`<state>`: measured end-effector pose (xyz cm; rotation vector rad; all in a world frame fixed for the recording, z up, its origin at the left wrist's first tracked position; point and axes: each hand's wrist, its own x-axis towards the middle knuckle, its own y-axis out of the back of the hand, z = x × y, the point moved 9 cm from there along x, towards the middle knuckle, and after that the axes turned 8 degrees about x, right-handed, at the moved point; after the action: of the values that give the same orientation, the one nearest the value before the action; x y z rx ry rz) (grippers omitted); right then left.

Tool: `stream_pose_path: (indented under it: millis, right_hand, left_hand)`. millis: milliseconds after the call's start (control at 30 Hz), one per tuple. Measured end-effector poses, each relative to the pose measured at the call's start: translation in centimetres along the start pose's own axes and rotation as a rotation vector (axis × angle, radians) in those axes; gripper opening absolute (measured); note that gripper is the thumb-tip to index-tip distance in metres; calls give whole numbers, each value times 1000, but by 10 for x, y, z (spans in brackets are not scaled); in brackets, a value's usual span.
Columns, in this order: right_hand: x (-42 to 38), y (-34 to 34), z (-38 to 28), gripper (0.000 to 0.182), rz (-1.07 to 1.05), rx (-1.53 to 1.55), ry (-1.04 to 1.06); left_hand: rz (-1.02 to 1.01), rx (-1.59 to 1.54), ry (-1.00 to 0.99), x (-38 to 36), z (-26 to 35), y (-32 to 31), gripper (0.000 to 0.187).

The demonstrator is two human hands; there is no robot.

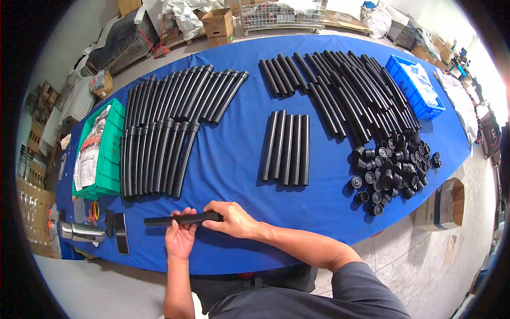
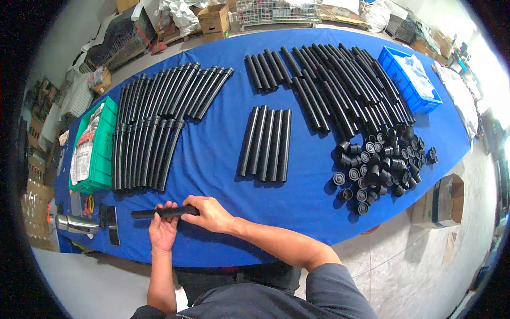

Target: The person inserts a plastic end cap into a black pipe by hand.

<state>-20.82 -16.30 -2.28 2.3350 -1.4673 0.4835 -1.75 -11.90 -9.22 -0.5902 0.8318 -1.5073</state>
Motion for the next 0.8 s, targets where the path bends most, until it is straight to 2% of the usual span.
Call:
stream_pose_path:
  millis: [100,200,300,400,500,600,700,800]
  right_hand:
    - [-2,0,-1,38,53,-10,128]
    - [-2,-2,6,37,-161,78,-383]
    - [-8,-8,25,39,-163,141,-456]
    - [-3,2,-3,41,114,-40,190]
    - [-2,-3,6,37,-208,106,-445]
    - [-8,-8,14,36,-251,221,-617]
    - [0,3,-8,36,82,-46,111]
    - [-2,1,-3,37,14,19,27]
  left_hand:
    - [-15,14,-19,-1,1,-1,29]
    - [-49,26,-26,-2,1,-4,28]
    - [-51,45,-21,-1,0,-7,28]
    - [-45,38,-27,-1,1,-1,28]
    - [-53,18,-34,-2,2,-1,28]
    - [-56,35,-30,-1,1,-5,29]
    - [-32,17,-19,0,0,-2,29]
    - [-9,-15,-26,-1,0,0,27]
